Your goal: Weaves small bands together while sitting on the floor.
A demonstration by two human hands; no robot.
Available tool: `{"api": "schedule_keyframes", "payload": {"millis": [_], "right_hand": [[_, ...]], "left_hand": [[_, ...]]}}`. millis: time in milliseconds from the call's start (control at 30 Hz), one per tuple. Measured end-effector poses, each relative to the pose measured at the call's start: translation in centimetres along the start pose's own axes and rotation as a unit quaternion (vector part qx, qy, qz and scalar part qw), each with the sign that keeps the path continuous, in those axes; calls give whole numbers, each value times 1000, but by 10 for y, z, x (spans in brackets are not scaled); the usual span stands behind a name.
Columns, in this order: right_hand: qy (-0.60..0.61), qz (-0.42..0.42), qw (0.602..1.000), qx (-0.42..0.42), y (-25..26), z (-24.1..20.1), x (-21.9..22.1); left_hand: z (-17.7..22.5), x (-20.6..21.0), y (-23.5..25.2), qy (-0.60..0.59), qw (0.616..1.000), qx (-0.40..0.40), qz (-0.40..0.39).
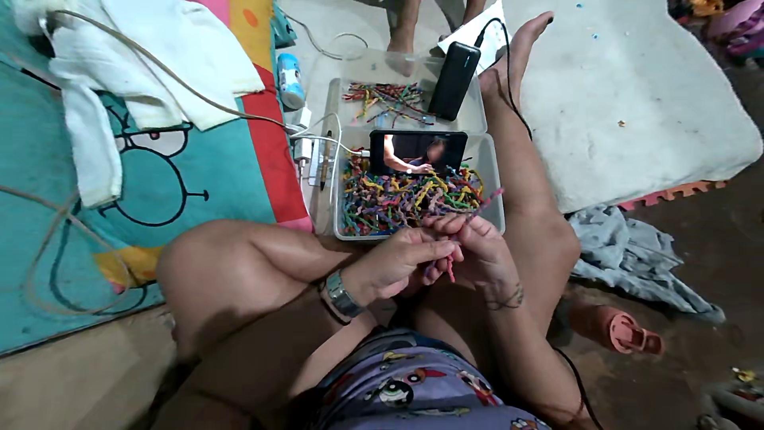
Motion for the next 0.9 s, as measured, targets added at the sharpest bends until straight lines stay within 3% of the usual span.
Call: {"api": "schedule_keyframes", "payload": {"millis": [67,133,167,200,267,300,333,367,433,467,500,567,633,733,800,900], "right_hand": [[22,39,999,-30,0,5,3],[47,67,996,-45,-1,6,9],[57,91,993,-47,0,5,12],[60,124,989,-50,1,5,15],[45,206,975,-64,3,6,20],[32,231,970,-71,5,7,21],[17,232,970,-71,5,9,21],[4,206,977,-60,4,9,19],[-2,87,996,-28,2,6,12],[8,23,1000,-16,3,5,8],[19,-15,1000,-11,3,4,5],[17,-15,1000,-20,3,6,3],[14,23,999,-39,2,7,5],[27,58,997,-53,0,9,9],[38,86,994,-57,0,10,10],[34,159,984,-70,1,15,16]], "left_hand": [[-1,1,0,18,1000,6,-3],[-1,2,0,153,985,77,24],[-2,2,-1,262,955,132,54],[-5,2,0,384,896,198,98],[-14,0,5,577,735,303,185],[-16,-1,6,611,694,321,206],[-16,-1,6,602,702,316,214],[-13,-1,4,552,757,286,202],[-2,0,-2,353,909,177,136],[2,0,-4,234,959,119,102],[2,-1,-3,128,987,72,70],[1,-3,-2,2,1000,3,9],[-2,-3,0,-28,999,-20,-16],[1,-1,0,131,990,44,41],[-3,-1,1,340,924,141,108],[-18,-4,6,589,722,297,207]]}}
Point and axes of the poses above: each hand's wrist, its own y-axis towards the middle knuckle, its own x-axis out of the palm, z = x × y, the point moved 1 cm from there along y, towards the middle knuckle, and after that the axes turned 8 degrees about y, right-handed, at the moved point
